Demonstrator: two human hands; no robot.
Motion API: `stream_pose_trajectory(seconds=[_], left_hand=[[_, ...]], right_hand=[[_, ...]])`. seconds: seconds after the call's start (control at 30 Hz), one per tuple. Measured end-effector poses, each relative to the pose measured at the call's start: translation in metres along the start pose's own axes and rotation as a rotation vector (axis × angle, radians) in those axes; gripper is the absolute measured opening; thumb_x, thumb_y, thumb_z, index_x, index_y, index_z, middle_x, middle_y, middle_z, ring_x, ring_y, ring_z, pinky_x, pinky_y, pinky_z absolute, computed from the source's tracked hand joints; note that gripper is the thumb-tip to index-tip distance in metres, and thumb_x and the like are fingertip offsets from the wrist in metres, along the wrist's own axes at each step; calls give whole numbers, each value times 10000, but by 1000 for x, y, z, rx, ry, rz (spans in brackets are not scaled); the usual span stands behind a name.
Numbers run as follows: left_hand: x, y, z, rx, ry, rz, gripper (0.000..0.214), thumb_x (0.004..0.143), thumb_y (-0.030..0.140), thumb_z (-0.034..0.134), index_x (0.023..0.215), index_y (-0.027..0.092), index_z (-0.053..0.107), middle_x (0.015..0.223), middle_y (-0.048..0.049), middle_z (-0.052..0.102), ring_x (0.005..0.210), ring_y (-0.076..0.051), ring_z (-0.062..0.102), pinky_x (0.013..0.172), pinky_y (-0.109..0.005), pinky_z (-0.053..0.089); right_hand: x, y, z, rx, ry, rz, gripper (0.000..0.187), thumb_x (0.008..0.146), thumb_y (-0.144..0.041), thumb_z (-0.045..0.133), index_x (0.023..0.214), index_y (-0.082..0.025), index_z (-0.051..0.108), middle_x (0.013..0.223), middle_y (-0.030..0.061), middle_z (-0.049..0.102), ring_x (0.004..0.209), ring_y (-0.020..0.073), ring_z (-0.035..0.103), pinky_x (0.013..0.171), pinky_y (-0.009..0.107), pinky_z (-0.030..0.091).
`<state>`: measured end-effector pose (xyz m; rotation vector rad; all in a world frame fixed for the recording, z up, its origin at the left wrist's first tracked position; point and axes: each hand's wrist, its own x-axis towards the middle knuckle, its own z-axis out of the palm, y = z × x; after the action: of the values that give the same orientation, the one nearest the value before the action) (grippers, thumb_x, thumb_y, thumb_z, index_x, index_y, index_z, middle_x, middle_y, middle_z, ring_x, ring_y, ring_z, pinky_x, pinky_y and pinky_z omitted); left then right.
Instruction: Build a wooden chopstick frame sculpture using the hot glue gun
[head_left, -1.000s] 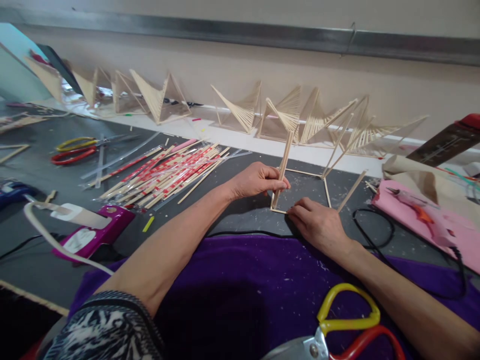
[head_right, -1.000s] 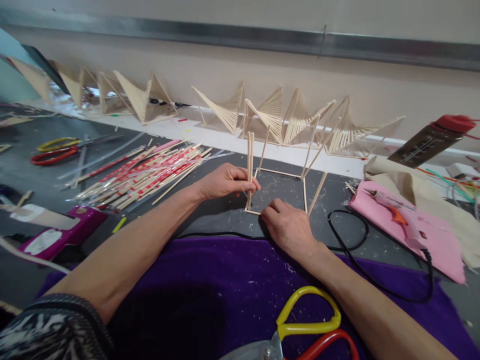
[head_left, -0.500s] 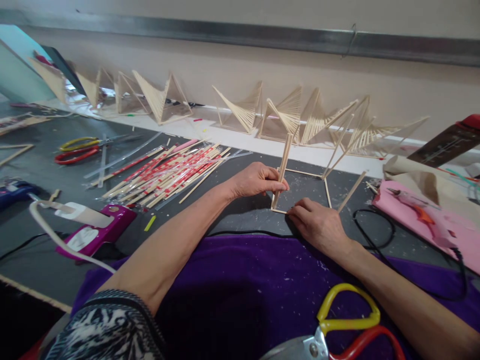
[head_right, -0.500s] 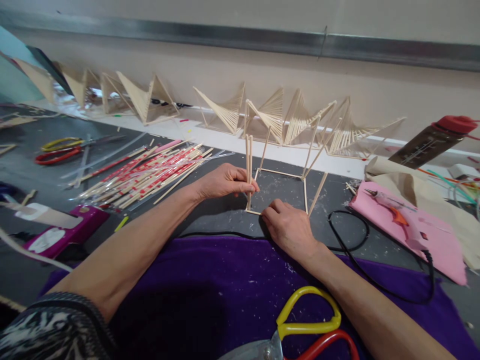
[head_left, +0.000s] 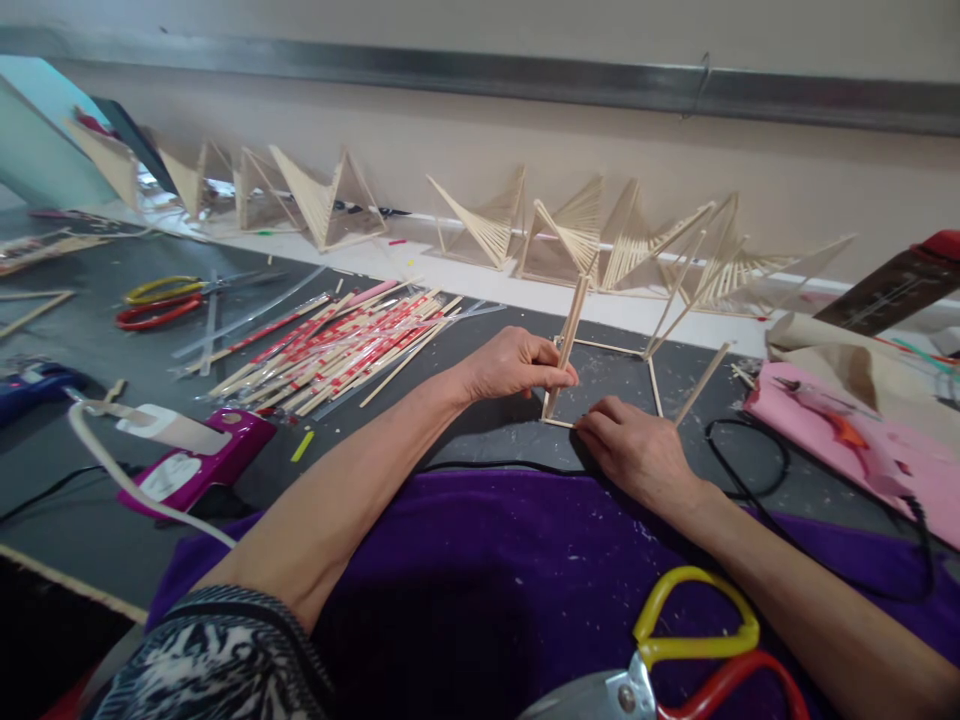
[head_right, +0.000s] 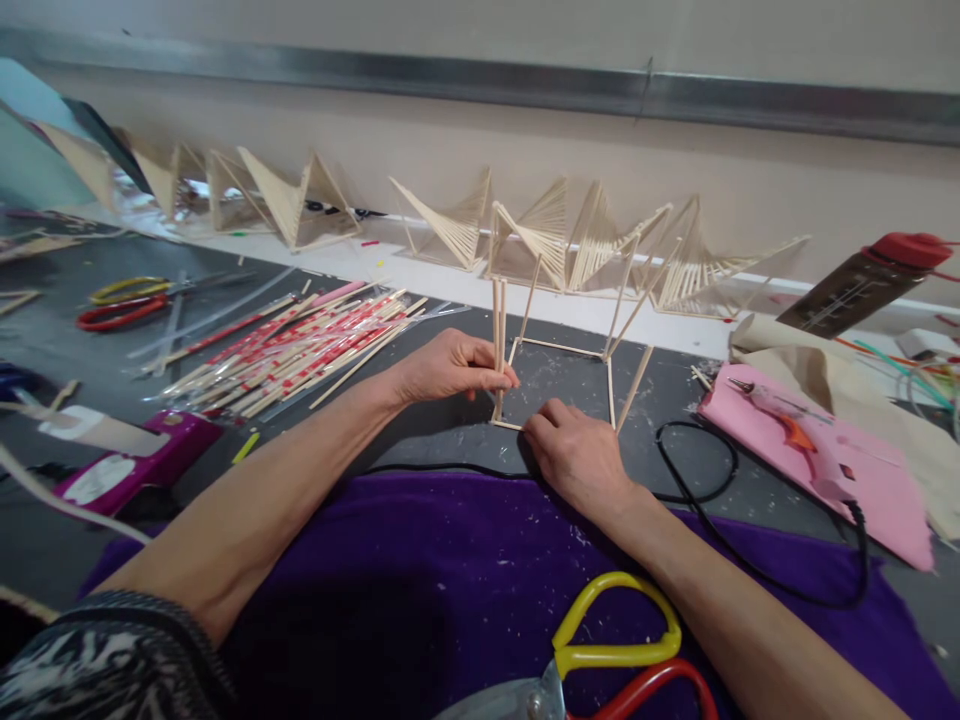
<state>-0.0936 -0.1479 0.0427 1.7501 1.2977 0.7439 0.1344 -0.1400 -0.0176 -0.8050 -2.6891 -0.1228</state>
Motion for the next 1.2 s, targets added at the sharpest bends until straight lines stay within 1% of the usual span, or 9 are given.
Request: stream_pose_trajectory(seconds=[0.27, 0.57, 0.73, 0.87, 0.97, 1.1, 1.2], left_hand=[[-1, 2, 0, 12, -7, -16, 303, 784, 381, 633, 930, 142, 748, 840, -61, 731, 739, -130, 640, 508, -164, 473], [-1, 4, -3, 17, -62, 26, 287, 782, 379, 633, 894, 142, 752, 892, -56, 730, 745, -122, 632, 516, -168, 458], [-1, 3, -3, 3, -59, 16, 282, 776, 376, 633, 886, 147, 753, 861, -50, 727, 739, -118, 631, 521, -159, 444], [-2, 4, -3, 1, -41, 2, 305, 765, 388, 638, 889, 135, 755, 845, -63, 729, 731, -123, 634, 519, -159, 434], [-2, 4, -4, 11, -43, 7, 305, 770, 396, 633, 886, 142, 756, 855, -65, 734, 739, -126, 640, 520, -154, 428], [0, 2, -5, 31, -70, 52, 294, 778, 393, 628, 882, 154, 763, 883, -57, 737, 740, -126, 633, 521, -157, 424], [1, 0, -6, 44, -72, 97, 295, 786, 396, 629, 869, 149, 767, 847, -48, 729, 699, -118, 614, 528, -170, 416]], right_hand=[[0, 0, -1, 2, -14, 7, 267, 964, -292, 442, 934, -218, 697, 892, 30, 661, 744, 123, 579, 561, 278, 257], [0, -1, -1, 30, -23, 0, 278, 971, -276, 430, 950, -205, 698, 895, 38, 659, 775, 125, 598, 610, 259, 316], [0, -1, -1, 13, -9, 1, 264, 964, -263, 440, 936, -208, 697, 901, 39, 664, 770, 123, 596, 608, 253, 315], [1, -2, -1, 6, -19, 5, 269, 965, -271, 438, 923, -208, 696, 907, 37, 667, 763, 122, 597, 600, 252, 316], [3, -2, -3, 50, -29, 29, 277, 968, -285, 438, 935, -211, 703, 905, 38, 670, 780, 120, 608, 619, 242, 342], [3, -4, -7, 110, -25, 49, 291, 967, -286, 432, 940, -202, 710, 918, 49, 675, 804, 127, 627, 642, 238, 374], [6, -5, -13, 218, -15, 84, 276, 954, -293, 449, 930, -198, 707, 900, 50, 674, 775, 133, 627, 639, 241, 397]])
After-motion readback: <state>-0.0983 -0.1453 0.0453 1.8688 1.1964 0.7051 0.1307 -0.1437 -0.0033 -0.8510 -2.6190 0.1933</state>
